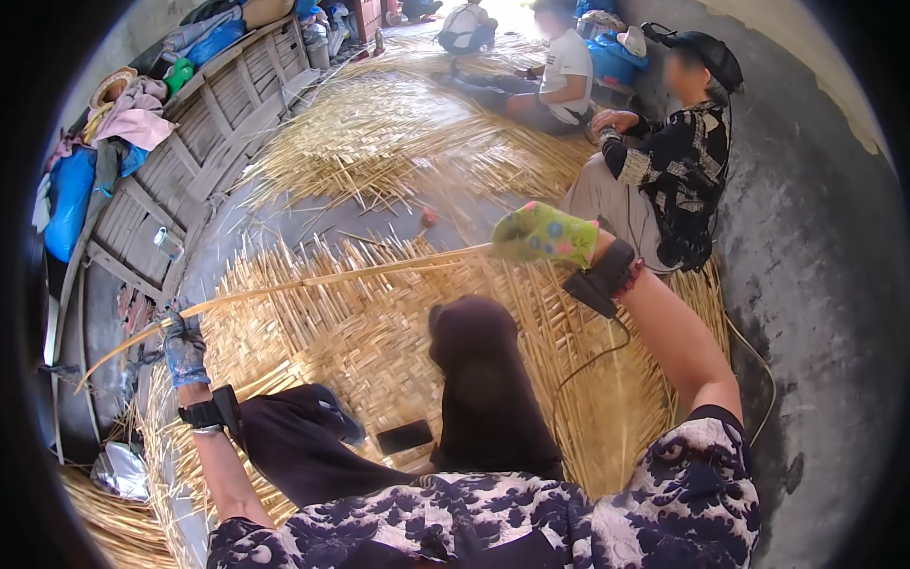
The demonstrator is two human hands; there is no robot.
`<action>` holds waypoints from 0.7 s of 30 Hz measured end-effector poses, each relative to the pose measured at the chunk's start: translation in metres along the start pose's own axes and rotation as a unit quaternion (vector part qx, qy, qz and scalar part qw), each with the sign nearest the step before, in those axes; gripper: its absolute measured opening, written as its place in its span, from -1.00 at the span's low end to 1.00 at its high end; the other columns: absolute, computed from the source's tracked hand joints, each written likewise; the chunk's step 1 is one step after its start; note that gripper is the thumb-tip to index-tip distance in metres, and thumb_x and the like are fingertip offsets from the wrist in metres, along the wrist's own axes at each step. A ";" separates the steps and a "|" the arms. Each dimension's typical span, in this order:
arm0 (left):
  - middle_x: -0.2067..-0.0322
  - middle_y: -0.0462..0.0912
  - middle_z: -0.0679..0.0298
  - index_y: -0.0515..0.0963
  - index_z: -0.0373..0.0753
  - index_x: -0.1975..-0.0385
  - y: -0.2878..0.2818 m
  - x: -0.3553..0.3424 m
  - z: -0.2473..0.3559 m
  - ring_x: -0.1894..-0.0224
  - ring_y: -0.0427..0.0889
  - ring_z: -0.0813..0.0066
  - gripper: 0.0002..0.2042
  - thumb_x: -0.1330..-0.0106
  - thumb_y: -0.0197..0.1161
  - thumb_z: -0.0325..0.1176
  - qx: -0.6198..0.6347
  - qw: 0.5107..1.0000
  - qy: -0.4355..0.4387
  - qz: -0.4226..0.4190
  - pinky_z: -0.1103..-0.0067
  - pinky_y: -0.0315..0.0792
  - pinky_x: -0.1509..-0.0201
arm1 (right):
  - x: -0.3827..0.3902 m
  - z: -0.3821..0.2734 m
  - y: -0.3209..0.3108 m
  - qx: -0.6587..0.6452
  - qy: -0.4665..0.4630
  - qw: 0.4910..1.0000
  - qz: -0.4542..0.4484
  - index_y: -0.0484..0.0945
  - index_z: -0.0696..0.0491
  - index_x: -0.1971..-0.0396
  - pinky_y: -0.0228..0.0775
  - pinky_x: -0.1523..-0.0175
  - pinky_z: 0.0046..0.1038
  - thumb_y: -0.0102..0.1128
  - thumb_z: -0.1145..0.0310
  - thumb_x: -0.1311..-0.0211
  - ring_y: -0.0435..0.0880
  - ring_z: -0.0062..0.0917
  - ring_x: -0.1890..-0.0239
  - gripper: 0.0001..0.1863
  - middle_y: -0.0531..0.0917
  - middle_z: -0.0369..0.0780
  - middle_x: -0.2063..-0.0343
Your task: The recorder and others are weaving large mats or structures from long, thin bamboo or straw strips on the floor.
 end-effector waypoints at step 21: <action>0.24 0.48 0.22 0.34 -0.30 0.12 0.027 0.040 0.002 0.21 0.51 0.47 -0.73 -0.18 0.03 -0.40 -0.047 0.999 0.015 0.012 0.64 0.48 0.19 | 0.046 0.218 0.016 0.639 0.075 0.754 0.132 0.38 0.05 0.44 0.33 0.46 -0.38 -0.09 0.35 0.05 0.50 -0.34 0.54 -0.85 0.47 -0.20 0.53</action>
Point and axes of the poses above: each hand's wrist, its own x-axis away from the middle knuckle, its own y-axis out of the palm, z = x × y, the point moved 2 cm from there along -x, towards the middle knuckle
